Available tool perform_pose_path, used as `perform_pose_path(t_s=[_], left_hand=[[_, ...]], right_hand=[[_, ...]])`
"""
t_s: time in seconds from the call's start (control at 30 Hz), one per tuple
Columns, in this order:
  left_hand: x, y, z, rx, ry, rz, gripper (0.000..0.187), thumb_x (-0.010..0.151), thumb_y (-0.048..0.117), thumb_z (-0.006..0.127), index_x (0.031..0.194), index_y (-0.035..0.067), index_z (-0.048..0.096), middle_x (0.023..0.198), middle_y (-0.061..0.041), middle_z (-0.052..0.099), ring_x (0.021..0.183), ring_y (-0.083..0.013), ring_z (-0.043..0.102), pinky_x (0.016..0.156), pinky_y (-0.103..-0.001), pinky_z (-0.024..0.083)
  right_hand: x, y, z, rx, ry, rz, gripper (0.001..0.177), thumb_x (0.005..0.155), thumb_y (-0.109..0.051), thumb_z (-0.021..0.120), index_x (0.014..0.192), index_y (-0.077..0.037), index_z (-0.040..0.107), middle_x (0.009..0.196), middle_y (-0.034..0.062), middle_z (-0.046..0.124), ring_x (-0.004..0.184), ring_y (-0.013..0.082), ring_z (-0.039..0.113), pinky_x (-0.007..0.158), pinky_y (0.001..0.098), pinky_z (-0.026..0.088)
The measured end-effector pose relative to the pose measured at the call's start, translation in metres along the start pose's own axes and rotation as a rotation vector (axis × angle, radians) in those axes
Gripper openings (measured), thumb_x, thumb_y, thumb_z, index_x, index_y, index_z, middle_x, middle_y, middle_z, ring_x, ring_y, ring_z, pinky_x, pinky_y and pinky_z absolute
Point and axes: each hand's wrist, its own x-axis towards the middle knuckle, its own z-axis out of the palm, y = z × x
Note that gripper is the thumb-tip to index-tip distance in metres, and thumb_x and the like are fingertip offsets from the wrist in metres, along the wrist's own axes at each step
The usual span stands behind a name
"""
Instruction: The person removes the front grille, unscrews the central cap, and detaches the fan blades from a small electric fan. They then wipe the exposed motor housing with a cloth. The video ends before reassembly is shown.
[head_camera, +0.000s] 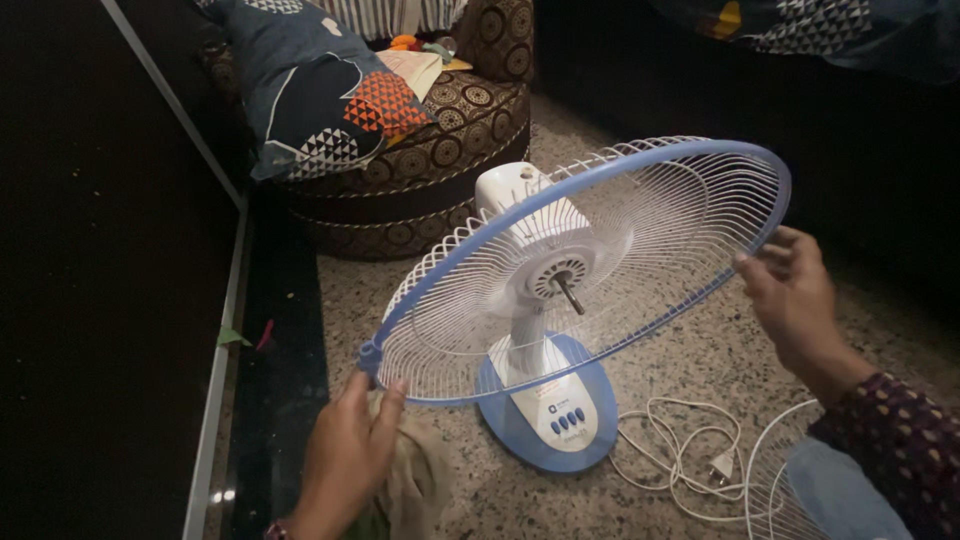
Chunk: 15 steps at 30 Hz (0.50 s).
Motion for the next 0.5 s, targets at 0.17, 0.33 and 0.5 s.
perform_pose_path(t_s=[0.17, 0.33, 0.5], left_hand=[[0.008, -0.007, 0.0, 0.046, -0.039, -0.035, 0.038, 0.097, 0.042, 0.055, 0.095, 0.005, 0.065, 0.079, -0.022, 0.074, 0.072, -0.0365, 0.073, 0.066, -0.046, 0.053], [0.014, -0.008, 0.002, 0.054, 0.111, 0.301, 0.036, 0.089, 0.035, 0.061, 0.09, 0.0, 0.065, 0.081, -0.022, 0.07, 0.07, -0.0416, 0.068, 0.059, -0.048, 0.051], [0.027, 0.007, -0.004, 0.166, -0.09, 0.092, 0.054, 0.097, 0.046, 0.056, 0.074, -0.001, 0.069, 0.068, -0.022, 0.068, 0.062, -0.0407, 0.069, 0.06, -0.049, 0.053]], right_hand=[[-0.004, -0.011, 0.001, -0.058, 0.13, -0.112, 0.055, 0.1, -0.022, 0.067, 0.14, 0.003, 0.038, 0.129, 0.019, 0.054, 0.115, 0.0259, 0.058, 0.088, 0.0395, 0.054], [-0.037, -0.03, 0.029, -0.071, -0.057, 0.022, 0.039, 0.105, -0.031, 0.059, 0.118, 0.005, 0.052, 0.106, 0.0219, 0.06, 0.088, 0.0294, 0.059, 0.073, 0.0411, 0.055], [-0.06, -0.066, 0.087, -0.231, -0.509, -0.129, 0.043, 0.101, -0.041, 0.05, 0.122, -0.006, 0.063, 0.115, 0.0117, 0.07, 0.102, 0.0198, 0.069, 0.086, 0.0402, 0.056]])
